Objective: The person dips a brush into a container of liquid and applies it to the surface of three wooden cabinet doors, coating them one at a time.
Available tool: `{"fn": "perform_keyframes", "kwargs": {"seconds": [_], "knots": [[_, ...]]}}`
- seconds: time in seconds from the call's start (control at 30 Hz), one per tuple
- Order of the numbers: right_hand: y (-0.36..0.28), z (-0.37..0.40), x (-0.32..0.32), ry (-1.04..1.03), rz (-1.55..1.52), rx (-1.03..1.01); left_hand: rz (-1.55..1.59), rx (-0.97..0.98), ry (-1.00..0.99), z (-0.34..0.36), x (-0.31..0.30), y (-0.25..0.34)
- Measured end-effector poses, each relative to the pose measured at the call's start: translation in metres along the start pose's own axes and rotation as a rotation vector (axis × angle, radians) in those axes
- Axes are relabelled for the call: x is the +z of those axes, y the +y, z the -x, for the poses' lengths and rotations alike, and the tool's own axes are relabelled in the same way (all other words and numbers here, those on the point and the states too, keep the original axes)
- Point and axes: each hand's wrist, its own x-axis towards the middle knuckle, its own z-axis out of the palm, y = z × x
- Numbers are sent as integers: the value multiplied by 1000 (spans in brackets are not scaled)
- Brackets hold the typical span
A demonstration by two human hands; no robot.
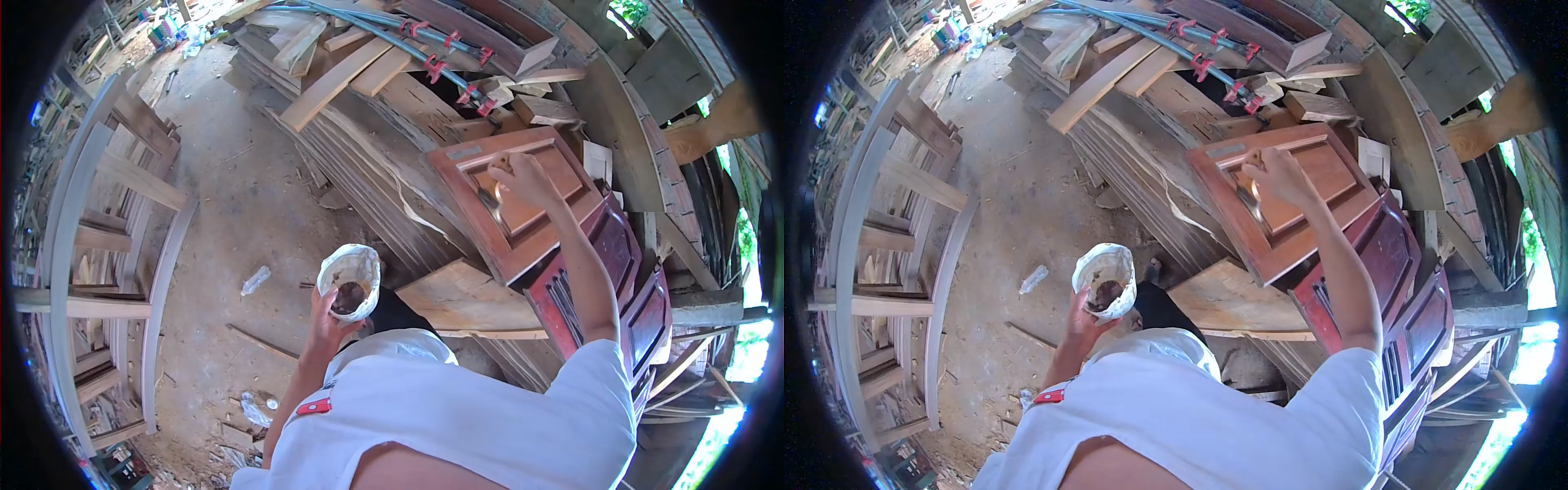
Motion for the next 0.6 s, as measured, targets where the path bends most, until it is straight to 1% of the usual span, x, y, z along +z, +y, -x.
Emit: {"fn": "perform_keyframes", "kwargs": {"seconds": [0.03, 0.1, 0.13, 0.17, 0.23, 0.27, 0.3, 0.37, 0.47, 0.53, 0.57, 0.6], "knots": [[-2, -15, 3, 3, -8, 2, -8, 0, 2, -6, -1, 5], [-6, -36, 12, 209, -148, -12, 22, 3, 92, -22, -5, 17], [-11, -42, 10, 296, -174, -48, 5, -12, 92, -30, -8, 23], [-11, -47, 11, 302, -176, -34, 7, -17, 89, -41, -11, 29], [-7, -55, 8, 304, -609, 3, 10, -27, 78, -61, -8, 47], [5, -60, 8, 204, -697, 9, 11, -26, 32, -72, -6, 57], [14, -66, 11, 211, -699, 17, 10, -25, -13, -83, 0, 68], [33, -74, 15, 36, -884, 202, 13, -26, -41, -102, 16, 85], [82, -90, 12, 120, -820, 239, -6, -15, -9, -123, 45, 108], [115, -98, 1, 218, -781, 276, -10, -20, -38, -134, 61, 115], [130, -101, -5, 232, -782, 285, -5, -19, -57, -141, 69, 119], [143, -104, -12, 266, -703, 299, -14, -25, -67, -146, 76, 122]]}}
